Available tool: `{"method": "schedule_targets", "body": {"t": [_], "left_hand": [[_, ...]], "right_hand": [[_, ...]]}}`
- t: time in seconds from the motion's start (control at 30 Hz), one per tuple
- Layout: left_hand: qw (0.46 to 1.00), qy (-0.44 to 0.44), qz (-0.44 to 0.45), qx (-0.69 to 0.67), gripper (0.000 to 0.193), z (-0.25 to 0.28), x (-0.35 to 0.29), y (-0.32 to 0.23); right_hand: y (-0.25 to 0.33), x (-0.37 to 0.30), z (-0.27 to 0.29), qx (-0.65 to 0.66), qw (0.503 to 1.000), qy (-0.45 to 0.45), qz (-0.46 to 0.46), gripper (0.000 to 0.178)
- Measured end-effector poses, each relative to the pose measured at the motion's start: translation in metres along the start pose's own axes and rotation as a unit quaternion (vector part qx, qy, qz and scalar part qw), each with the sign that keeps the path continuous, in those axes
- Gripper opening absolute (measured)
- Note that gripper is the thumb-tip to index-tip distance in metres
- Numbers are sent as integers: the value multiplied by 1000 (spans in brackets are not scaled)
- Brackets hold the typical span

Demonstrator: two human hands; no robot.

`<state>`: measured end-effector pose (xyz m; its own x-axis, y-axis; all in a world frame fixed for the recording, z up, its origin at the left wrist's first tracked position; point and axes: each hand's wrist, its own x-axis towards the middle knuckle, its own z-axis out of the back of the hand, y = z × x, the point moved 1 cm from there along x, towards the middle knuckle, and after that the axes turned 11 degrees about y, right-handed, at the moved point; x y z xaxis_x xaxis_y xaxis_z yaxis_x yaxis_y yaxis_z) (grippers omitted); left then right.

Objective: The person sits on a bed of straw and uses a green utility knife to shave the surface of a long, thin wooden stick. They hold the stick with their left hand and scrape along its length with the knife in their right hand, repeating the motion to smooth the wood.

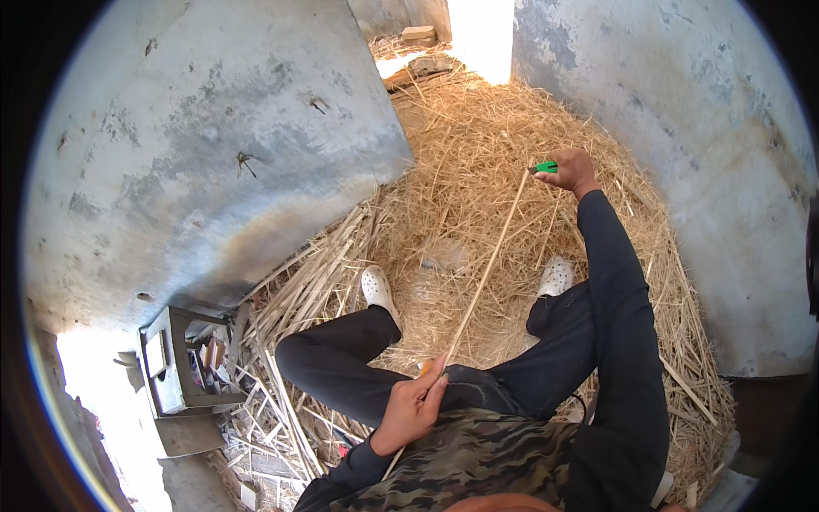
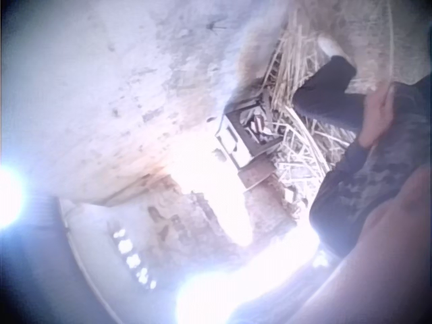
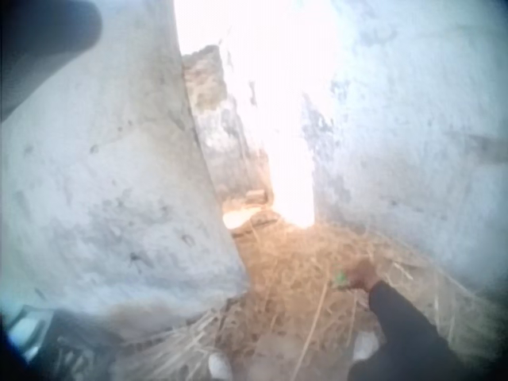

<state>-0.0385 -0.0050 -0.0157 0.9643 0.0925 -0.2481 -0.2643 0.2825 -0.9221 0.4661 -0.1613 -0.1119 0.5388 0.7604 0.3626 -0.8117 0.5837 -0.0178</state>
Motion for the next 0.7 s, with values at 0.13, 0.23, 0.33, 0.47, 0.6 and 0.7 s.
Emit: {"method": "schedule_targets", "body": {"t": [0.13,0.23,0.33,0.47,0.6,0.7], "left_hand": [[999,-8,-10,-36,38,2,-15,10],[961,78,107,-244,39,37,-40,13],[921,-106,106,-360,38,30,-64,22],[921,-52,30,-385,38,32,8,14],[923,-37,-23,-383,37,38,64,-13],[917,-39,-40,-394,37,32,89,-28]], "right_hand": [[-11,0,-42,-11,997,29,-69,72],[-235,-131,-39,153,843,-49,-514,74],[-107,-66,-44,115,882,110,-444,75],[-13,-8,15,146,945,62,-286,70],[122,5,95,287,945,126,-87,71],[185,-19,104,275,954,111,29,65]]}}
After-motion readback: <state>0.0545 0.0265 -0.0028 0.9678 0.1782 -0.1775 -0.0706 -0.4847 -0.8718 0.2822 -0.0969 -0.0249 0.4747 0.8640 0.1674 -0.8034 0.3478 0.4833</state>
